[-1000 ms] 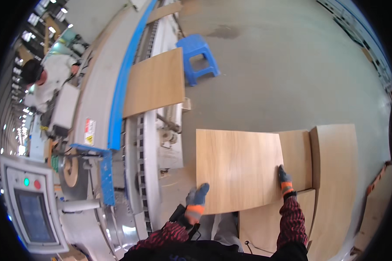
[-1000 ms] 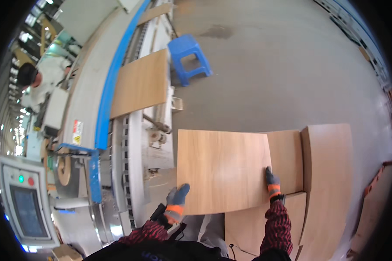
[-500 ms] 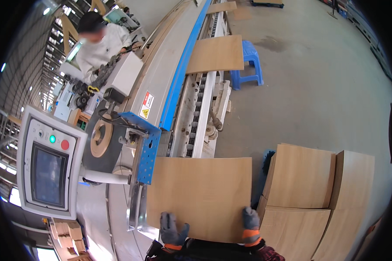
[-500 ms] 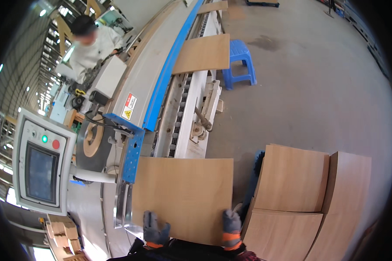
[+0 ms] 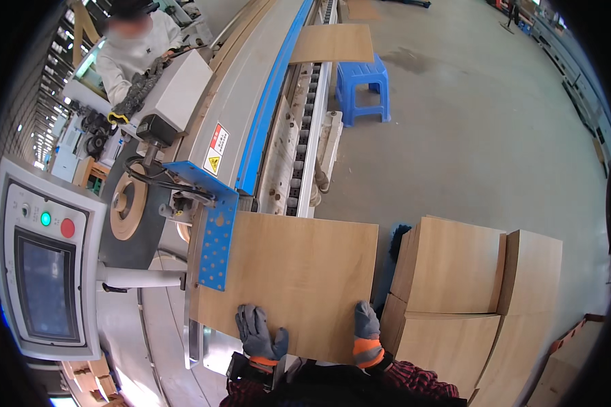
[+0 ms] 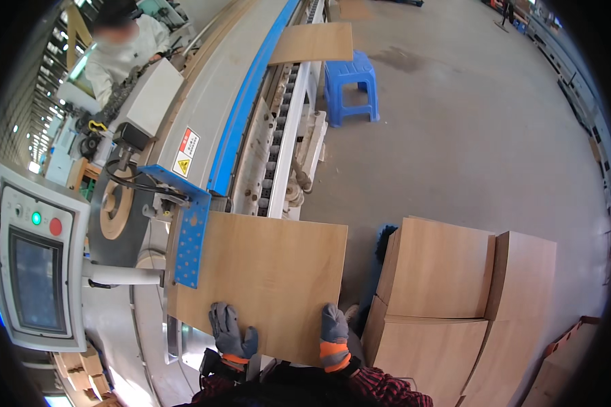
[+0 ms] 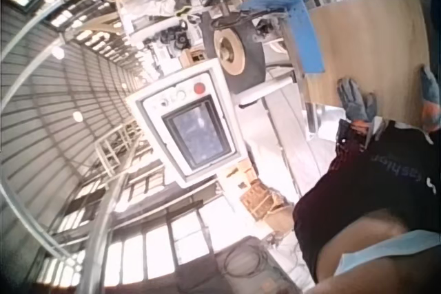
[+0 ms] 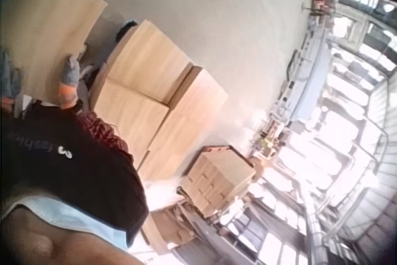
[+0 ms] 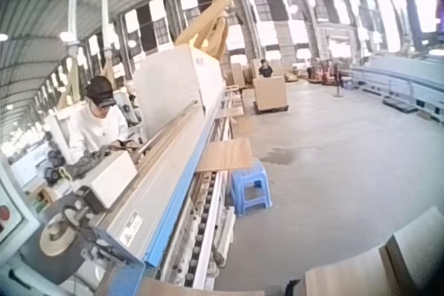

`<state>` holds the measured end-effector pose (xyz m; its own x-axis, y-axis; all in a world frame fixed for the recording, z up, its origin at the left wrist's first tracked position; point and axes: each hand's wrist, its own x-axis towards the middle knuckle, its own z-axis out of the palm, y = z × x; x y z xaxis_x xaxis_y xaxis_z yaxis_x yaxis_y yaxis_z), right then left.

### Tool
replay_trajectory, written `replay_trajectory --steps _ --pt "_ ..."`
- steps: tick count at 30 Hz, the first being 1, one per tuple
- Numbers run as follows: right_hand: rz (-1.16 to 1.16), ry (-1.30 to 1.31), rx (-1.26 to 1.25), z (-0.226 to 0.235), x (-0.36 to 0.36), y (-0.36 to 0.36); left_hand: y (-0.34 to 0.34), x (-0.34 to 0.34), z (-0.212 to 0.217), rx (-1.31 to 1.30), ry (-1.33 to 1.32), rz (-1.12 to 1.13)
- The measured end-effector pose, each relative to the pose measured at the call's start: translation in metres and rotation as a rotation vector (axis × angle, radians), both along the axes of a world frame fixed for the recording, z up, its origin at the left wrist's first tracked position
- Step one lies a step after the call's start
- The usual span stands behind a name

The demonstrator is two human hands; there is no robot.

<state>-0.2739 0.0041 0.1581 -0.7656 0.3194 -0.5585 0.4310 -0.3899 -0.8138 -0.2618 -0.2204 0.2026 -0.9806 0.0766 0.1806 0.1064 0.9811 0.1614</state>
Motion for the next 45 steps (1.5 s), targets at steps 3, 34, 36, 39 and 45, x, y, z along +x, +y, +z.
replay_trajectory --steps 3,34,36,39,45 --pt "0.001 0.078 -0.175 0.004 -0.016 0.004 0.005 -0.017 0.003 0.007 0.007 -0.017" --pt "-0.186 -0.981 1.169 -0.177 0.031 0.430 0.279 -0.064 -0.291 1.142 -1.081 0.093" --pt "-0.144 -0.928 1.146 -0.167 0.024 0.409 0.272 -0.077 -0.302 1.044 -0.971 0.197" --pt "-0.120 -0.905 1.046 -0.176 0.038 0.407 0.271 -0.097 -0.220 0.920 -0.909 0.316" --pt "-0.018 -0.508 0.658 -0.179 0.018 0.336 0.198 -0.076 -0.053 1.007 -0.600 0.395"
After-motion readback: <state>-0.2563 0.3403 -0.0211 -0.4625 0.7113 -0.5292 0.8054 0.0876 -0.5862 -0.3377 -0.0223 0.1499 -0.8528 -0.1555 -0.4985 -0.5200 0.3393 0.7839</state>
